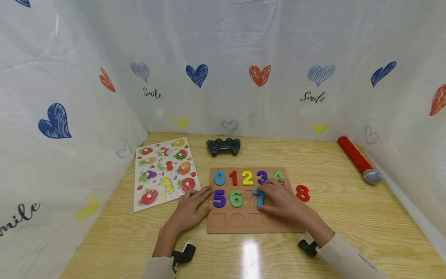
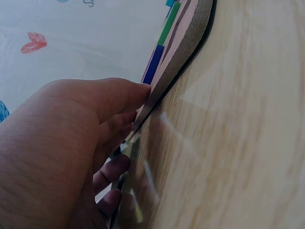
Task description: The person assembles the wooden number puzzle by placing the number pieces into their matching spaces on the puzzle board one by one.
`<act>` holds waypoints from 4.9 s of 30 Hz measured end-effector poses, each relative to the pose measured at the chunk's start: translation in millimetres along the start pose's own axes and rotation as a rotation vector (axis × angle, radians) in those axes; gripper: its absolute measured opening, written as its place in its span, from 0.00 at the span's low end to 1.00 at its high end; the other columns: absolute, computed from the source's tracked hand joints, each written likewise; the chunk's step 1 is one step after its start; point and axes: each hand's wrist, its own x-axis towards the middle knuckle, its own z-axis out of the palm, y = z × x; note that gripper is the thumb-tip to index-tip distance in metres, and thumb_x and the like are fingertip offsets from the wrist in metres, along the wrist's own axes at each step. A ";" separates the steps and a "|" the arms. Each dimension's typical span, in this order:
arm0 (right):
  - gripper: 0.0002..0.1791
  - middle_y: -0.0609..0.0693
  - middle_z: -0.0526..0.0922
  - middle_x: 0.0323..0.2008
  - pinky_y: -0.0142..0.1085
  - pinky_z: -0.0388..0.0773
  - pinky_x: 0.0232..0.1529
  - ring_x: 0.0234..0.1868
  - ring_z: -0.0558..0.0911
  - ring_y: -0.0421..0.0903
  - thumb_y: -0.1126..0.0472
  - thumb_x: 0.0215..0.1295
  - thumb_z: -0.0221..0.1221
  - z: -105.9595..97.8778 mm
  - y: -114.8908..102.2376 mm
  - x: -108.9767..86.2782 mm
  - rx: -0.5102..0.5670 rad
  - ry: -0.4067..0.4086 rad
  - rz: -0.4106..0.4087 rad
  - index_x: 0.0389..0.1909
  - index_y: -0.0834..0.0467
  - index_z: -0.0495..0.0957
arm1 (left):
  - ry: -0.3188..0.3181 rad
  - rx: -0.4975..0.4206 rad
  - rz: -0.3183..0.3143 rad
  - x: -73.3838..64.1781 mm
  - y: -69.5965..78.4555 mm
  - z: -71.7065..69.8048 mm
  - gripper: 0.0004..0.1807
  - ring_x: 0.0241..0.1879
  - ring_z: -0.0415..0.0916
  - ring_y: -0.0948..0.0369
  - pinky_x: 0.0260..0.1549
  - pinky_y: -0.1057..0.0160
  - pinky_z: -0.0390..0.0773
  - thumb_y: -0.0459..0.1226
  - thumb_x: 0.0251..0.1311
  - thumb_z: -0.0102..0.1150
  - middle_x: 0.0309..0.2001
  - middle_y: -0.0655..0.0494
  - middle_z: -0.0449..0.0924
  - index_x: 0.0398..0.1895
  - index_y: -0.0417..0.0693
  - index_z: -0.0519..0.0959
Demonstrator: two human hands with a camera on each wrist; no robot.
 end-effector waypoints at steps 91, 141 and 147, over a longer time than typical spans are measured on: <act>0.33 0.60 0.81 0.52 0.65 0.50 0.55 0.60 0.67 0.62 0.56 0.53 0.75 -41.8 79.3 -73.0 -0.070 -0.002 0.330 0.58 0.66 0.77 | -0.006 0.003 -0.016 1.4 -2.6 2.2 0.33 0.60 0.63 0.51 0.50 0.47 0.60 0.53 0.67 0.57 0.75 0.63 0.61 0.74 0.59 0.67; 0.28 0.51 0.85 0.47 0.62 0.52 0.56 0.58 0.72 0.58 0.55 0.52 0.77 -37.6 31.7 -31.8 -0.067 0.015 0.126 0.53 0.60 0.82 | 0.008 -0.012 -0.005 2.5 0.7 1.1 0.33 0.60 0.62 0.54 0.50 0.48 0.60 0.51 0.67 0.58 0.75 0.63 0.61 0.74 0.57 0.68; 0.30 0.51 0.84 0.50 0.62 0.52 0.58 0.59 0.72 0.56 0.52 0.53 0.76 -30.3 28.5 -27.1 -0.074 -0.006 0.119 0.55 0.60 0.82 | 0.001 -0.012 -0.009 2.2 1.0 0.4 0.33 0.61 0.62 0.54 0.51 0.48 0.60 0.51 0.68 0.58 0.75 0.63 0.61 0.74 0.57 0.68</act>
